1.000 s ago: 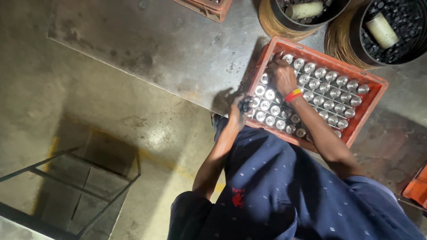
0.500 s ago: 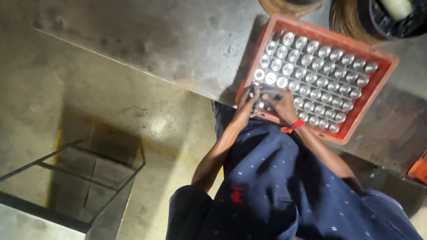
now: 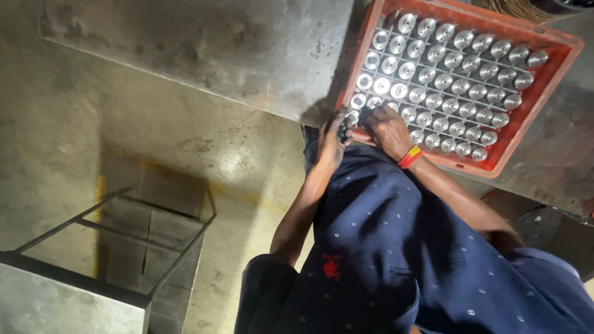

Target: The person repeatedly rubs small cylindrical metal parts in a red crate using a dark abrasive block. They occasionally dip the block into a nearby container and continue polishing the parts one by one, then move the crate to a different location.

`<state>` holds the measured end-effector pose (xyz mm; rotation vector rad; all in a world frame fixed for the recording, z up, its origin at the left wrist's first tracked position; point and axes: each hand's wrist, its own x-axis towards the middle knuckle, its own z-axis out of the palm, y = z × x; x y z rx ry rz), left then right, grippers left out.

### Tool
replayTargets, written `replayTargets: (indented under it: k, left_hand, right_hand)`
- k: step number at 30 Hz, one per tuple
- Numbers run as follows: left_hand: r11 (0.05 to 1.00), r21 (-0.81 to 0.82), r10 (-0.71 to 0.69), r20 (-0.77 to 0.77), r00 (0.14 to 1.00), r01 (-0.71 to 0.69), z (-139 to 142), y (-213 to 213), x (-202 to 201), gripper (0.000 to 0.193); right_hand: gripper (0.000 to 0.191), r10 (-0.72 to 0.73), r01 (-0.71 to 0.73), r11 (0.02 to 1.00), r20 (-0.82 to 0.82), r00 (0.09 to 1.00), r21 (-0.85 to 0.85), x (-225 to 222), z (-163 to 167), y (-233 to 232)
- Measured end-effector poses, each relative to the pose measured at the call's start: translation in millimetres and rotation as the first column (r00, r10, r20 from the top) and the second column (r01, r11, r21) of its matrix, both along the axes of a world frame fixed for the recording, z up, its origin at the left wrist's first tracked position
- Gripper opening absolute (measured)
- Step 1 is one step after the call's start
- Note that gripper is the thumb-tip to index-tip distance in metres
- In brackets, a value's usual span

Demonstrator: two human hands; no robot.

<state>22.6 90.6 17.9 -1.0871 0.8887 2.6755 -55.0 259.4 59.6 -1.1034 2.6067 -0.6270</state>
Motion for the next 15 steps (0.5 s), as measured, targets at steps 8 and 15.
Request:
replayTargets:
  k: [8,15]
  left_hand:
    - [0.933,-0.229,-0.297,-0.051,0.953,0.279,31,4,-11,0.050]
    - [0.897,-0.176,-0.401,0.060,0.914,0.406,14,30,-14,0.052]
  right_hand:
    - [0.047,-0.236,0.343,0.893,0.344,0.909,-0.293,0,12,21]
    - [0.030,-0.365,0.698,0.696,0.754,0.546,-0.168,19,-15,47]
